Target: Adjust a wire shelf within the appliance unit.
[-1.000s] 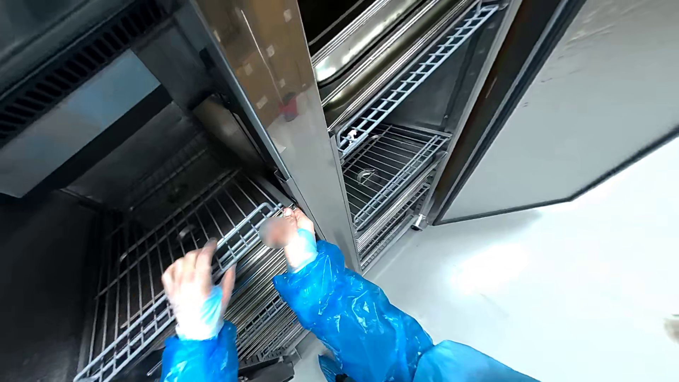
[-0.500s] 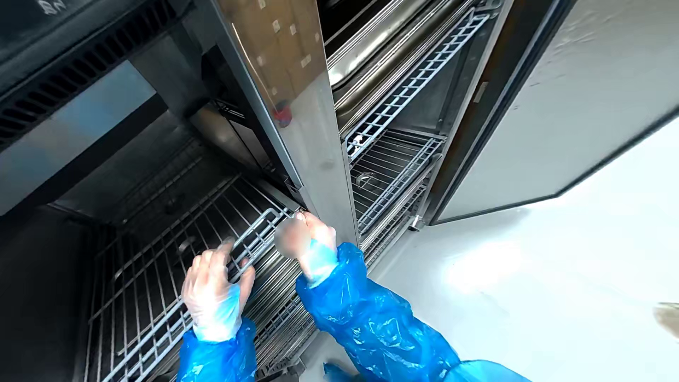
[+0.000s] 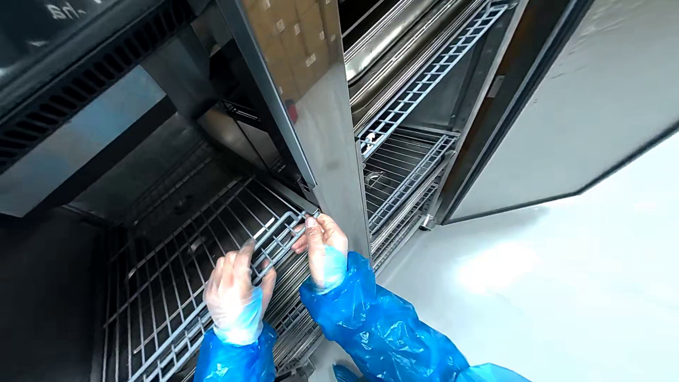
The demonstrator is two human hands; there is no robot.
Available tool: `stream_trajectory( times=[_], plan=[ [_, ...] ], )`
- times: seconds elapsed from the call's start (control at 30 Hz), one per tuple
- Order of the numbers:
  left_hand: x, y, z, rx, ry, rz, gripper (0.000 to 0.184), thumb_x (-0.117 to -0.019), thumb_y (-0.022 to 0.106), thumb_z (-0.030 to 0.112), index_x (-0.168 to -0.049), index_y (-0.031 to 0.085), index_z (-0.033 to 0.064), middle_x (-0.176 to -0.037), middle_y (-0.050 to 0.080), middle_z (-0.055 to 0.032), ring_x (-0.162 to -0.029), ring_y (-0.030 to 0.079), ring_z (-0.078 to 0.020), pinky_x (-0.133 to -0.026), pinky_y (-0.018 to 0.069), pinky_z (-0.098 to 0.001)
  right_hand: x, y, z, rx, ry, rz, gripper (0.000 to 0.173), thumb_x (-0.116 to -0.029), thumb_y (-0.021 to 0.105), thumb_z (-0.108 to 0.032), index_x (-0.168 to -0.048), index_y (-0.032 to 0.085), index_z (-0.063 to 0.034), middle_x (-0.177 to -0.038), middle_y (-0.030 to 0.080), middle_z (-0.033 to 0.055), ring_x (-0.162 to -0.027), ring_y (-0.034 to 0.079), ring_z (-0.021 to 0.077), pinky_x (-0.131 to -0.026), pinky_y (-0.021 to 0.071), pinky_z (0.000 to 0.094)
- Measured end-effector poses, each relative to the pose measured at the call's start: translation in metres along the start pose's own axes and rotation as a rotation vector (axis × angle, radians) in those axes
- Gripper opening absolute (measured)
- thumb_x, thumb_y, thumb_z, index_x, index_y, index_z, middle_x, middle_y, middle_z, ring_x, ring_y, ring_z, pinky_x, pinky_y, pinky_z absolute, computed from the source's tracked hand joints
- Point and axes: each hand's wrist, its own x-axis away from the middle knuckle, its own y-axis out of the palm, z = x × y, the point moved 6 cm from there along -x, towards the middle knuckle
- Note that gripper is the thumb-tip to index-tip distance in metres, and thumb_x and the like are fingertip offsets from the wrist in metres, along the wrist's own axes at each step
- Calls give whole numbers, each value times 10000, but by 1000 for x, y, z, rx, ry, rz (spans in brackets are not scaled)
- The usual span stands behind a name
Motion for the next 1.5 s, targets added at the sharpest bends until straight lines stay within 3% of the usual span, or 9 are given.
stream_trajectory(
  times=[0.17,0.37,0.47,0.73,0.9,1.13,1.5],
  plan=[
    [0,3,-3,-4,24,3,430,-704,817,285,-1087,781,93,-824,710,-64,-746,681,-230,-613,546,-390,-2,1,2,-21,39,-22,242,-1091,492,-237,-1105,636,-44,-761,730,83,-551,679,158,-518,580,277],
    [3,5,-2,-21,36,28,456,-719,810,334,-1101,780,86,-824,716,-80,-735,682,-241,-612,548,-396,-5,-5,5,-54,182,-83,250,-1077,538,-252,-1030,664,-41,-675,693,98,-501,650,159,-474,550,266],
    [5,8,-4,-35,14,7,464,-718,814,351,-1106,778,99,-819,707,-62,-739,681,-229,-619,557,-398,-6,-6,10,-43,240,-117,283,-1084,523,-252,-1104,697,-30,-711,716,83,-517,658,143,-486,563,267],
    [-4,16,-14,-27,32,19,451,-731,829,337,-1126,773,127,-837,708,-48,-758,694,-221,-648,580,-391,-15,8,11,-32,221,-47,257,-1081,527,-203,-1085,697,-10,-686,705,66,-498,638,134,-479,547,261],
    [-5,13,-16,-22,25,32,432,-727,816,318,-1114,787,130,-821,714,-42,-747,693,-209,-643,576,-373,-18,6,11,-40,234,-91,322,-1116,396,-164,-1118,664,14,-741,729,97,-531,667,156,-519,572,280],
    [0,14,-17,-19,26,-27,474,-740,819,339,-1162,773,127,-865,711,-67,-780,697,-238,-643,571,-410,-12,2,10,-11,243,-166,407,-1134,300,-266,-1203,625,-33,-723,722,88,-500,642,128,-479,536,254],
    [0,15,-18,-40,14,-36,462,-740,804,344,-1144,786,120,-847,716,-59,-759,693,-218,-632,559,-389,-17,4,14,170,126,-45,385,-1123,362,-233,-930,632,-37,-580,601,-2,-443,546,78,-448,476,234]
  ],
)
